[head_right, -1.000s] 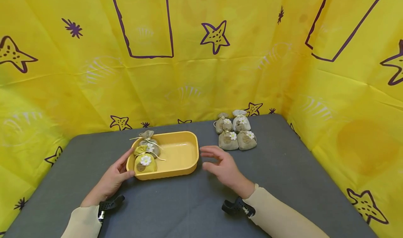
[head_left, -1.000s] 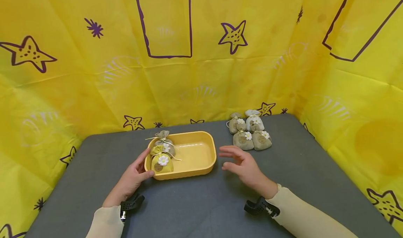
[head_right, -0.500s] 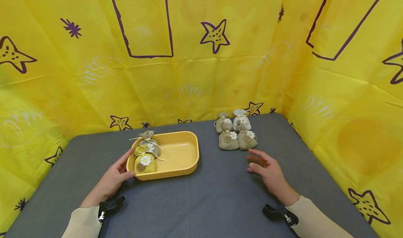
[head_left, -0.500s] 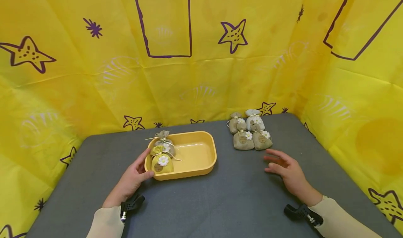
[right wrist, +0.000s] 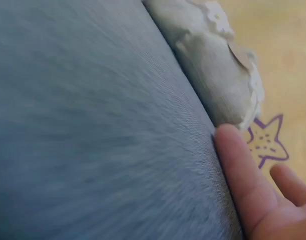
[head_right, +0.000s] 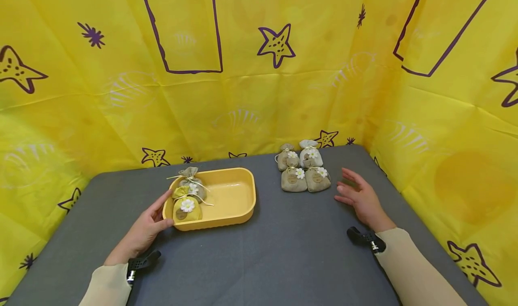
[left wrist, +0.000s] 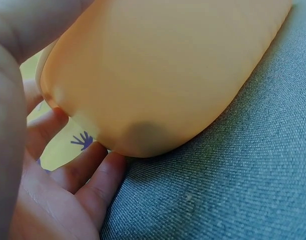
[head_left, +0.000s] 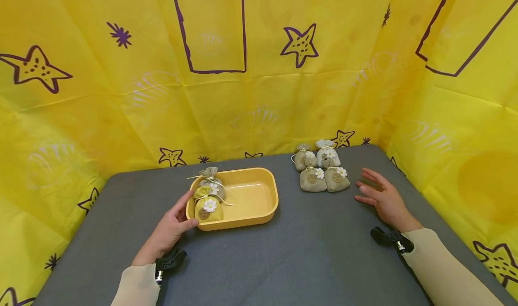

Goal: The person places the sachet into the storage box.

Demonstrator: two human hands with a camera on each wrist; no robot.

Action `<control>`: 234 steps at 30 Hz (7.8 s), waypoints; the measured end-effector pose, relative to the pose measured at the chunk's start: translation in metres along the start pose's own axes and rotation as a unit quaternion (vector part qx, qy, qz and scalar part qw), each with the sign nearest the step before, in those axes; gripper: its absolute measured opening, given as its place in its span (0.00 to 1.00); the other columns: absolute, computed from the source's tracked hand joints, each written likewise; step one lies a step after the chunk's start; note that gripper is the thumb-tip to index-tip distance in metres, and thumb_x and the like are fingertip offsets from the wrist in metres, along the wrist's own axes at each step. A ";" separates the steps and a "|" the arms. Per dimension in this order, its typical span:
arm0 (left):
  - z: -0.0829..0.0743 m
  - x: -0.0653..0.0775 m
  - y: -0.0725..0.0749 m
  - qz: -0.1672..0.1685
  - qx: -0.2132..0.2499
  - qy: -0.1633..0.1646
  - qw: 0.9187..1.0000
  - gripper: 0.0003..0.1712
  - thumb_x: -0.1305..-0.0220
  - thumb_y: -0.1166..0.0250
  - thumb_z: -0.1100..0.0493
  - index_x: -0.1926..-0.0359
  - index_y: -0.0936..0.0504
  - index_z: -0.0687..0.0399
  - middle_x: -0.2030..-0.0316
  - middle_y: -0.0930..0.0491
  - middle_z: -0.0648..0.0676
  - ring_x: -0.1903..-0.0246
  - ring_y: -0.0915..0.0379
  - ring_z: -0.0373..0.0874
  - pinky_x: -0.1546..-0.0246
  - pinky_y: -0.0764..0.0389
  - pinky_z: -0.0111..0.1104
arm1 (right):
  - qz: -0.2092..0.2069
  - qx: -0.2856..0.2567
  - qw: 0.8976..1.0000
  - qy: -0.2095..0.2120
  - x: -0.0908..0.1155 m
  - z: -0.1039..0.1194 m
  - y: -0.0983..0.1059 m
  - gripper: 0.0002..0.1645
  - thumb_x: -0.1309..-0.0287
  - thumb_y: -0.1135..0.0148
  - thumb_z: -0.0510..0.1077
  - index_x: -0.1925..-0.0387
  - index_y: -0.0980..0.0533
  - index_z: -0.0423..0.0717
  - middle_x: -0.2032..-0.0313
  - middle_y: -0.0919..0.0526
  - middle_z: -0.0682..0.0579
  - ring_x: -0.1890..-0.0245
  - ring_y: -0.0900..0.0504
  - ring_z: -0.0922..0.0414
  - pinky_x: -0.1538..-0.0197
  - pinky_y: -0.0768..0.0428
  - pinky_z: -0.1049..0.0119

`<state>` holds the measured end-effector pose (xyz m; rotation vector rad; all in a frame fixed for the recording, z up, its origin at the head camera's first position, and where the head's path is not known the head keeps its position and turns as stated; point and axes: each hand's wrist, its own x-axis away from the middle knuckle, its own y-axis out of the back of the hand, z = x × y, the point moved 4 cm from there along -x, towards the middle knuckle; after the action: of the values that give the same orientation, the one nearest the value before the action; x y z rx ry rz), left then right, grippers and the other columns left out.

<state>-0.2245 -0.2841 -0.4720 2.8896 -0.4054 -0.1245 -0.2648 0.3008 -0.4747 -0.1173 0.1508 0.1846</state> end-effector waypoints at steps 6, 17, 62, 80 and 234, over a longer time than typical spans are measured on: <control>0.004 -0.003 0.000 0.008 0.013 -0.010 1.000 0.50 0.32 0.34 0.64 0.20 0.57 0.52 0.22 0.62 0.62 0.26 0.63 0.61 0.43 0.35 0.21 | 0.004 0.054 0.998 -0.037 -0.024 -0.005 -0.002 0.37 0.28 0.44 0.38 0.23 0.45 0.49 0.26 0.55 0.32 0.30 0.42 0.39 0.51 0.18 0.57; 0.004 -0.003 -0.001 0.011 0.022 -0.013 1.000 0.49 0.32 0.36 0.66 0.20 0.56 0.51 0.23 0.62 0.61 0.26 0.62 0.60 0.43 0.34 0.22 | 0.031 0.173 0.983 -0.060 -0.055 -0.017 -0.014 0.41 0.34 0.35 0.45 0.24 0.41 0.46 0.28 0.42 0.37 0.45 0.26 0.50 0.55 0.17 0.60; 0.004 -0.002 0.000 0.007 0.016 -0.009 1.000 0.49 0.32 0.35 0.66 0.20 0.55 0.51 0.23 0.61 0.61 0.26 0.62 0.60 0.43 0.36 0.21 | -0.044 0.385 0.922 0.015 -0.043 -0.005 0.006 0.25 0.46 0.24 0.50 0.49 0.19 0.46 0.52 0.19 0.44 0.64 0.21 0.50 0.67 0.21 0.65; 0.004 -0.002 0.000 0.007 0.021 -0.004 1.000 0.49 0.32 0.35 0.64 0.20 0.55 0.51 0.22 0.61 0.60 0.26 0.61 0.59 0.43 0.35 0.21 | -0.098 0.428 0.896 0.061 -0.031 0.095 -0.044 0.19 0.48 0.22 0.49 0.56 0.15 0.46 0.54 0.17 0.48 0.63 0.25 0.52 0.65 0.26 0.66; 0.002 -0.001 -0.001 0.015 0.020 -0.014 1.000 0.49 0.31 0.36 0.66 0.20 0.56 0.53 0.23 0.62 0.62 0.26 0.62 0.61 0.42 0.35 0.22 | 0.081 0.238 0.968 -0.004 -0.067 -0.022 -0.072 0.15 0.42 0.29 0.34 0.52 0.20 0.40 0.47 0.22 0.41 0.62 0.20 0.50 0.63 0.17 0.60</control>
<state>-0.2257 -0.2831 -0.4740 2.9236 -0.4603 -0.1548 -0.3193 0.2163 -0.4788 0.3750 0.1936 0.3072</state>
